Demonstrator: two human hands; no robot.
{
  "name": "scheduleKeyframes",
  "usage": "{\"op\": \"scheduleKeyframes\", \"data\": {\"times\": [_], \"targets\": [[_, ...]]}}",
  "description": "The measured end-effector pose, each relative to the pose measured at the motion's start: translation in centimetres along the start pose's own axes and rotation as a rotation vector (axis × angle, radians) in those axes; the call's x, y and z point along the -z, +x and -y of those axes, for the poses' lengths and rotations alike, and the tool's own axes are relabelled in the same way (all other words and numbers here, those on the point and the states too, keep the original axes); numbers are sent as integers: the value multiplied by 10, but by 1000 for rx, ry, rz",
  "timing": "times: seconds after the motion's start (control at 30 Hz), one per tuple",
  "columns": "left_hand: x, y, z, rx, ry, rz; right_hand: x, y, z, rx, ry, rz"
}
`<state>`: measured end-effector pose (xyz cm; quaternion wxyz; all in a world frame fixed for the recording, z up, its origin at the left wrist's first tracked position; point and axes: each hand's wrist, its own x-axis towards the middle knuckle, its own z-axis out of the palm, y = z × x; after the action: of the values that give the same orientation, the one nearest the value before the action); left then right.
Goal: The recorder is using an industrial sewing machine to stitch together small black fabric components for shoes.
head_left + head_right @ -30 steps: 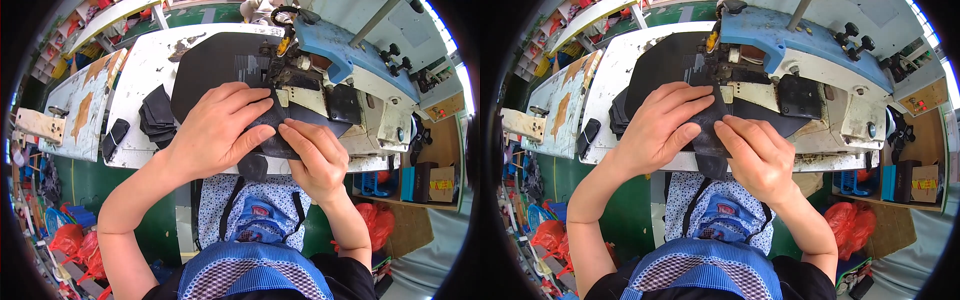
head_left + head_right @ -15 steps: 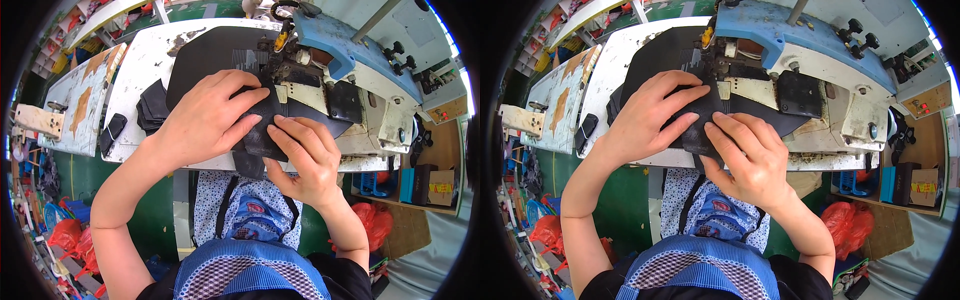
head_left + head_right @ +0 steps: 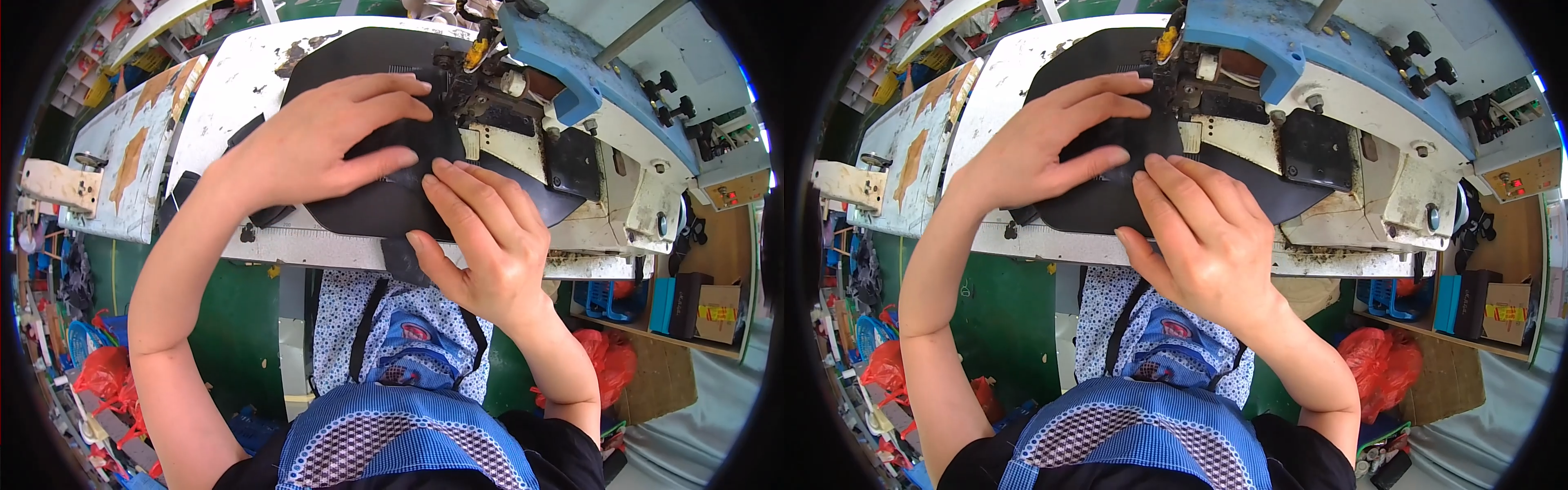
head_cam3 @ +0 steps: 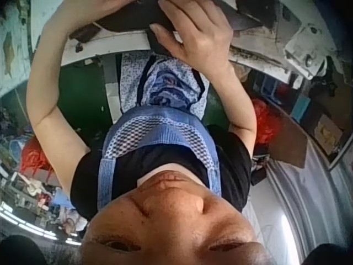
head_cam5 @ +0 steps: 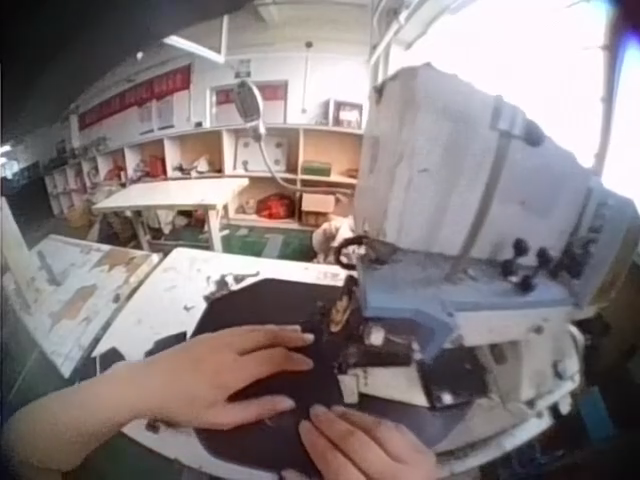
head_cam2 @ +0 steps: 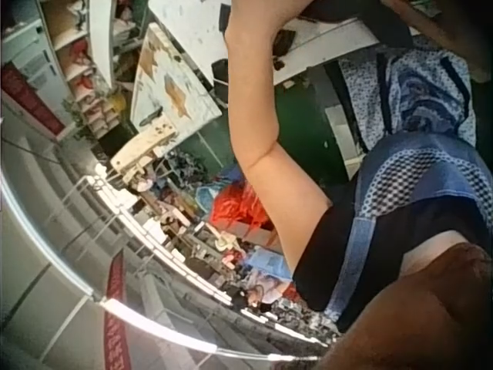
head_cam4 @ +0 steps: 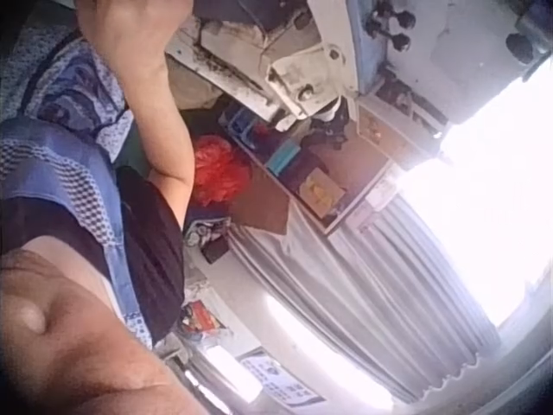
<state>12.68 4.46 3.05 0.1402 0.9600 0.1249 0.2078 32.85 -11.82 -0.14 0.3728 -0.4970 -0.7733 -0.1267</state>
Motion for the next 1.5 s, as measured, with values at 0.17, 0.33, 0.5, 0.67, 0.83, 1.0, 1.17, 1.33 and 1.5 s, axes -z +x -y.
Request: {"op": "scheduleKeyframes", "data": {"times": [0.17,0.33,0.5,0.67,0.83,1.0,1.17,1.33,1.5], "targets": [[7,5,16,-3,-14,37,-5,6,9,-20,-21,21],[4,8,21,-5,17,-11,-7,9,11,-59,-31,46],[-4,4,11,79,92,-105,-5,13,10,-89,-53,96],[-17,5,6,192,281,-229,-8,15,3,-97,-75,96],[-15,6,12,308,274,-241,-8,15,2,-65,-111,63],[-3,0,53,313,41,-294,-9,9,-4,0,-36,-4],[16,-92,111,713,-599,-538,8,-47,16,150,156,-92],[-47,-183,118,781,151,-175,-51,-92,0,-177,247,337],[-78,-154,25,647,-109,-498,-61,-99,1,-71,183,392]]}}
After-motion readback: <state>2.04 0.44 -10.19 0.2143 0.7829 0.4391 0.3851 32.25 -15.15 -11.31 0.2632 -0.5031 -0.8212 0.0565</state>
